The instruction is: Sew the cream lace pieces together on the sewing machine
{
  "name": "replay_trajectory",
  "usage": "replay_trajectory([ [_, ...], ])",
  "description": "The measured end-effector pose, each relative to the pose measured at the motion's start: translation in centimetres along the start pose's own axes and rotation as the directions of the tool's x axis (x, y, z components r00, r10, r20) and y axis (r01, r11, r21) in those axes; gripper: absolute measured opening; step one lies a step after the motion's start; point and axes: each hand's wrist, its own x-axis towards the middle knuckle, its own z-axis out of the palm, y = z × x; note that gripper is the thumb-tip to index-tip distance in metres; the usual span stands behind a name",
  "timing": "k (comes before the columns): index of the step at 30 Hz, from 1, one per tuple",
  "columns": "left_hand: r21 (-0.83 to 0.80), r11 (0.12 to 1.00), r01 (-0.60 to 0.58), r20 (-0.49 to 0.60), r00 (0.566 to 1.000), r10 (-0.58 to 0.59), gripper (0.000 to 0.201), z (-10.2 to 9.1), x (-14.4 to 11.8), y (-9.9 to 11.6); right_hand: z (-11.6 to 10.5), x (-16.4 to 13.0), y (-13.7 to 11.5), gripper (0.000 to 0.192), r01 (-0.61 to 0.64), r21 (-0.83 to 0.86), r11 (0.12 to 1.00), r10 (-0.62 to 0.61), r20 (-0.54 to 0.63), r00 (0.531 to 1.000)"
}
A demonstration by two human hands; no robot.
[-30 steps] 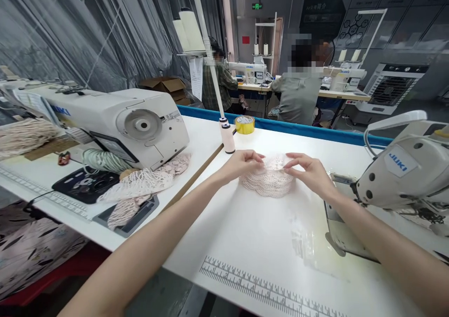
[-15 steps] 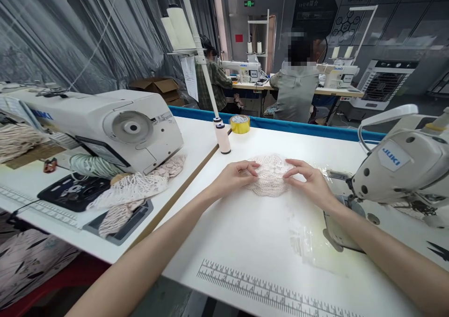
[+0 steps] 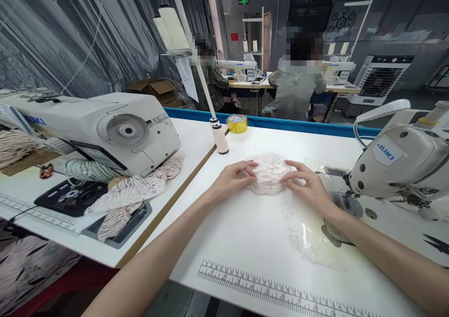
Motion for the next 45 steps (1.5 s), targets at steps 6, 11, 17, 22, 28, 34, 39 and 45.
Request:
replay_trajectory([
  [6, 0.074, 0.997, -0.018, -0.032, 0.999, 0.021, 0.02, 0.0, 0.0, -0.5, -0.7, -0.5, 0.0, 0.014, -0.071, -0.031, 0.997, 0.074, 0.074, 0.995],
  [11, 0.172, 0.981, -0.089, -0.139, 0.984, 0.114, 0.019, 0.5, -0.4, 0.0, -2.0, -1.8, 0.1, 0.017, -0.095, -0.118, 0.988, 0.104, 0.071, 0.992],
  [17, 0.668, 0.584, -0.461, 0.299, 0.885, 0.356, 0.048, 2.3, -0.8, 0.9, -4.2, -5.5, -0.9, 0.018, 0.007, -0.178, 0.984, 0.03, 0.207, 0.978],
  [22, 0.73, 0.303, -0.613, 0.438, 0.759, 0.482, 0.045, 2.9, -0.7, 1.8, -7.6, -9.4, -1.8, 0.024, 0.116, -0.207, 0.971, -0.052, 0.292, 0.955],
  [28, 0.738, 0.158, -0.656, 0.475, 0.672, 0.569, 0.049, 4.1, 1.4, 2.9, -12.6, -12.6, -0.5, 0.024, 0.136, -0.383, 0.914, -0.059, 0.205, 0.977],
  [34, 0.742, 0.071, -0.667, 0.498, 0.618, 0.608, 0.04, 5.9, 3.6, 3.7, -18.5, -13.7, 1.6, 0.026, 0.02, -0.652, 0.758, -0.023, 0.004, 1.0],
  [39, 0.668, 0.107, -0.736, 0.484, 0.54, 0.688, 0.031, 9.5, 3.3, 6.0, -22.0, -11.1, 3.0, 0.022, -0.299, -0.769, 0.564, 0.115, -0.285, 0.951],
  [45, 0.529, 0.385, -0.756, 0.437, 0.631, 0.64, 0.022, 15.7, 1.6, 8.1, -21.3, -7.2, 4.6, 0.015, -0.334, -0.775, 0.536, 0.142, -0.307, 0.941],
])
